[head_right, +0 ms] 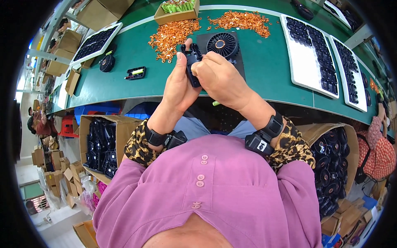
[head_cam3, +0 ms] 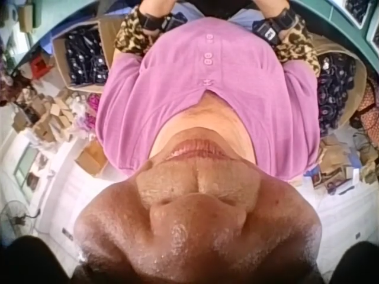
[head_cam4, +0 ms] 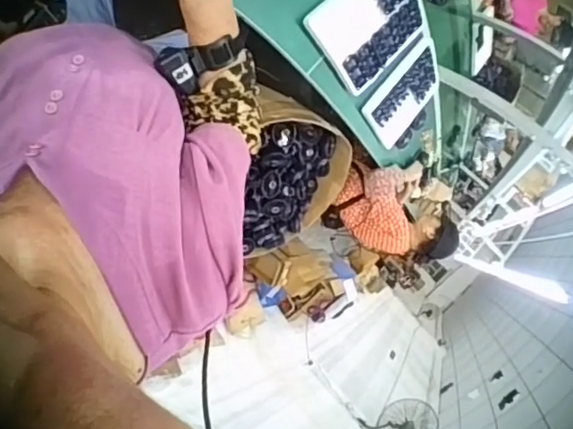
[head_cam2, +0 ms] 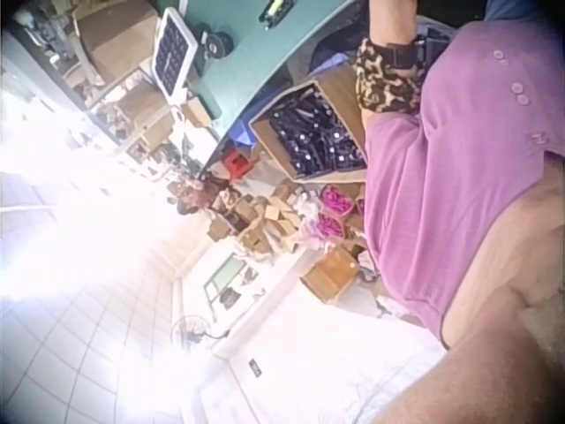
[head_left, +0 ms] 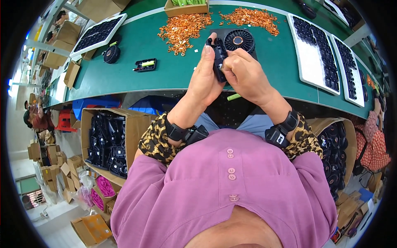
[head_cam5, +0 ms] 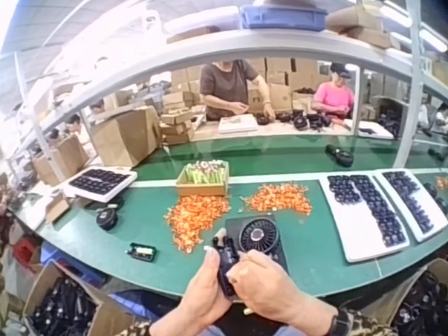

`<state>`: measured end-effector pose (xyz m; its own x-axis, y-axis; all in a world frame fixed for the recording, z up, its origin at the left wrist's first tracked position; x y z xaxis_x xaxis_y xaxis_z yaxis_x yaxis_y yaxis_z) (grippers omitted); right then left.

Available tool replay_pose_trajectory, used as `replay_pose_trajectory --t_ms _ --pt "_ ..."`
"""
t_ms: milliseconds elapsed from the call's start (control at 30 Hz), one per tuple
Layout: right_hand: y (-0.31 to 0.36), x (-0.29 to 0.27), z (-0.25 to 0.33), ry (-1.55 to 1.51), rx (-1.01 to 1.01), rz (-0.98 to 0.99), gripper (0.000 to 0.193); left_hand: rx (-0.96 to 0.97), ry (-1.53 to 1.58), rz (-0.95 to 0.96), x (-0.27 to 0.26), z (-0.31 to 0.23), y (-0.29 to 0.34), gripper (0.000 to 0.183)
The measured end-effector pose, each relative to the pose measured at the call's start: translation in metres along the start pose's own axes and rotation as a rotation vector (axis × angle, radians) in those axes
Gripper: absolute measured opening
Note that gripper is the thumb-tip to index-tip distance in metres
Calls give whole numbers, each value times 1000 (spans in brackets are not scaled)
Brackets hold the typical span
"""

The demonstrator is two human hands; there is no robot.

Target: Assembling small portable fans by installing components such as batteries and circuit boards into plastic housings.

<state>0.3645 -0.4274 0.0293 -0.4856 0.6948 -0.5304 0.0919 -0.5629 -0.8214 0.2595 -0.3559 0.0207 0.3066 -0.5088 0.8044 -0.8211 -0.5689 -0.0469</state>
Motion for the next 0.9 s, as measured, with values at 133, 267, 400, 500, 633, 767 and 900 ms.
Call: replay_pose_trajectory --t_ms 133,267,400,500,633,767,900 --pt "0 1 -1 -51 106 50 22 -6 -18 17 0 1 -1 49" --pt "3 0 -6 -72 110 -34 22 9 -78 42 3 3 -3 49" --pt "9 -23 -9 -11 275 -124 22 -25 -95 59 -13 -7 -1 54" --pt "19 -39 -13 -518 158 526 20 34 -178 -75 -35 -25 -8 53" --pt "-2 -65 -49 -378 816 629 21 -58 -318 -230 -59 -37 -19 46" --pt "4 -25 -126 76 735 386 47 -191 -423 -216 -54 -21 -35 43" --pt "-2 -10 -122 149 645 595 55 -179 -428 -201 -61 -15 -41 45"
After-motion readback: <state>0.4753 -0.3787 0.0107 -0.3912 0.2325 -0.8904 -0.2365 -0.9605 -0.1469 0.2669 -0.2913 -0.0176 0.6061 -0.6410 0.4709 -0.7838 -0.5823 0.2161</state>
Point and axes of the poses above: each hand's wrist, its own y-axis away from the middle knuckle, its own x-axis out of the palm, z = x × y, the point moved 1 cm from there along -y, towards the middle knuckle, and after that the axes turned 6 degrees about y, right-handed, at the moved point
